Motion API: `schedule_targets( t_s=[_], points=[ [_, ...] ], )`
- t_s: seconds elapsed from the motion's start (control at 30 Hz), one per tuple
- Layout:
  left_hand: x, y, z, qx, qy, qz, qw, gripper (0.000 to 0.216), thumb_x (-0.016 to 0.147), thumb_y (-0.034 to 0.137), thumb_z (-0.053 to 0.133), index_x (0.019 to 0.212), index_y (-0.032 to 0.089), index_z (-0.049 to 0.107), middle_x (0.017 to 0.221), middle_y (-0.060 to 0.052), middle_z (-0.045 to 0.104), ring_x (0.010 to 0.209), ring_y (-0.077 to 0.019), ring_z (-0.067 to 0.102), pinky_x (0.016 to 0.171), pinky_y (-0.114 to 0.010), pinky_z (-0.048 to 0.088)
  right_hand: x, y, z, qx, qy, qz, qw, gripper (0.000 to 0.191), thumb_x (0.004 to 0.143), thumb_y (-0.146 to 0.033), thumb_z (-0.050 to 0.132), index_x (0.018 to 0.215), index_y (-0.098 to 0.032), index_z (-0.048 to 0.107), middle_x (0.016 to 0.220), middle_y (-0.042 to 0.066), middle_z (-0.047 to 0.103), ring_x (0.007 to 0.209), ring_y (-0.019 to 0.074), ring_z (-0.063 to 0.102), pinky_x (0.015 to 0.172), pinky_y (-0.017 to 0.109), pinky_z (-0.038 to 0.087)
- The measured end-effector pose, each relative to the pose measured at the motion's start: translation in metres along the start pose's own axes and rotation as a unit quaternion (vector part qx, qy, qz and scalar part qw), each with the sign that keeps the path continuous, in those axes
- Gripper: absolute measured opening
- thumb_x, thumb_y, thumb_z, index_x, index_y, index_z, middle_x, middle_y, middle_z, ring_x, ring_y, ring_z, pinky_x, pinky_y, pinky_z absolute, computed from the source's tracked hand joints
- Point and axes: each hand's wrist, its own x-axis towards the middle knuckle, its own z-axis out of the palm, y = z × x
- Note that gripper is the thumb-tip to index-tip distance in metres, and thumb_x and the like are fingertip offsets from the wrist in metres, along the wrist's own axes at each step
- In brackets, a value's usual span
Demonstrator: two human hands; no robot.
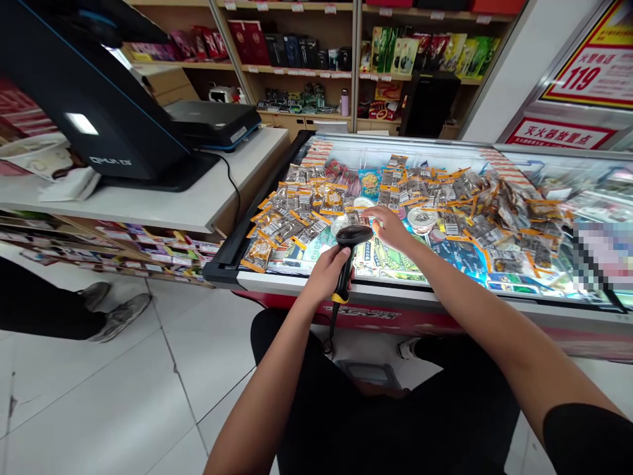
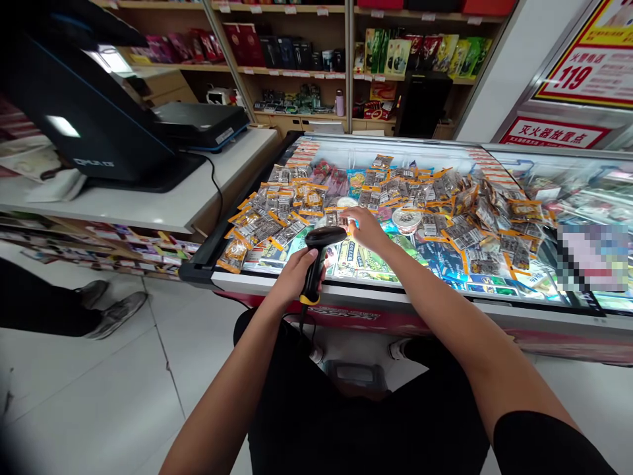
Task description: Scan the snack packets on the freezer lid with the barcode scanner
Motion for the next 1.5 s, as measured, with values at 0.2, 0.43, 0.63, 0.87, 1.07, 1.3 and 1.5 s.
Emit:
schedule_targets(
  t_s=[0.2,0.43,0.63,0.87,1.07,1.3,1.5],
  points=[
    [0.0,0.005,-0.009,0.013,0.008,0.003,1.0,0.041,0.094,0.061,0.057,0.095,0.02,0.056,0.064,0.001,0.064,0.043,-0.0135,0.06,0.043,-0.025,0.05,-0.001,-0.004,-0.001,-0.029,-0.007,-0.017,0.999,0.04,0.103,-0.023,0.038,0.128,-0.024,0.069,0.135,0.008,0.068,0.131,0.0252,0.058,0.116,0.049,0.044],
    [0.008,0.007,-0.063,-0.04,0.173,0.087,0.98,0.043,0.088,0.062,0.059,0.096,0.02,0.056,0.061,0.003,0.062,0.039,-0.0131,0.056,0.035,-0.023,0.042,0.019,-0.002,0.0,-0.202,0.008,-0.031,0.979,0.046,0.102,-0.053,0.053,0.125,-0.018,0.069,0.141,0.017,0.062,0.139,0.0416,0.047,0.115,0.065,0.04],
    [0.002,0.0,-0.078,-0.069,0.206,0.127,0.968,0.045,0.089,0.062,0.056,0.098,0.018,0.059,0.064,0.001,0.065,0.041,-0.0126,0.057,0.037,-0.022,0.043,0.063,0.03,-0.005,-0.272,-0.009,0.029,0.962,0.048,0.098,-0.045,0.061,0.132,-0.011,0.064,0.143,0.024,0.058,0.137,0.0458,0.049,0.11,0.065,0.045],
    [0.0,-0.002,-0.079,-0.067,0.182,0.12,0.974,0.044,0.09,0.061,0.058,0.099,0.018,0.058,0.065,0.001,0.065,0.04,-0.0132,0.056,0.035,-0.023,0.043,0.075,0.081,-0.045,-0.31,-0.012,0.149,0.939,0.052,0.098,-0.031,0.057,0.136,0.004,0.058,0.153,0.031,0.047,0.153,0.0456,0.029,0.123,0.06,0.031],
    [0.004,-0.002,-0.076,-0.065,0.18,0.111,0.975,0.045,0.09,0.062,0.058,0.1,0.018,0.058,0.063,0.002,0.064,0.04,-0.0128,0.056,0.036,-0.023,0.044,0.083,0.024,-0.006,-0.238,-0.022,-0.041,0.97,0.055,0.102,-0.036,0.054,0.153,-0.016,0.049,0.164,0.015,0.041,0.155,0.0358,0.032,0.127,0.056,0.029],
    [0.003,-0.005,-0.078,-0.058,0.19,0.102,0.975,0.048,0.088,0.066,0.058,0.097,0.018,0.059,0.061,0.001,0.064,0.039,-0.0136,0.057,0.034,-0.022,0.043,0.096,-0.019,0.047,-0.193,-0.116,-0.091,0.97,0.062,0.102,-0.047,0.055,0.159,-0.023,0.043,0.166,0.011,0.04,0.15,0.0364,0.039,0.119,0.056,0.039],
    [0.002,0.0,-0.075,-0.057,0.17,0.112,0.977,0.048,0.088,0.062,0.059,0.103,0.017,0.061,0.064,0.001,0.065,0.04,-0.0134,0.057,0.035,-0.023,0.044,0.083,-0.006,0.013,-0.051,-0.023,-0.001,0.998,0.057,0.108,-0.054,0.037,0.15,-0.019,0.05,0.116,0.014,0.073,0.108,0.0337,0.07,0.099,0.053,0.054]
  ],
)
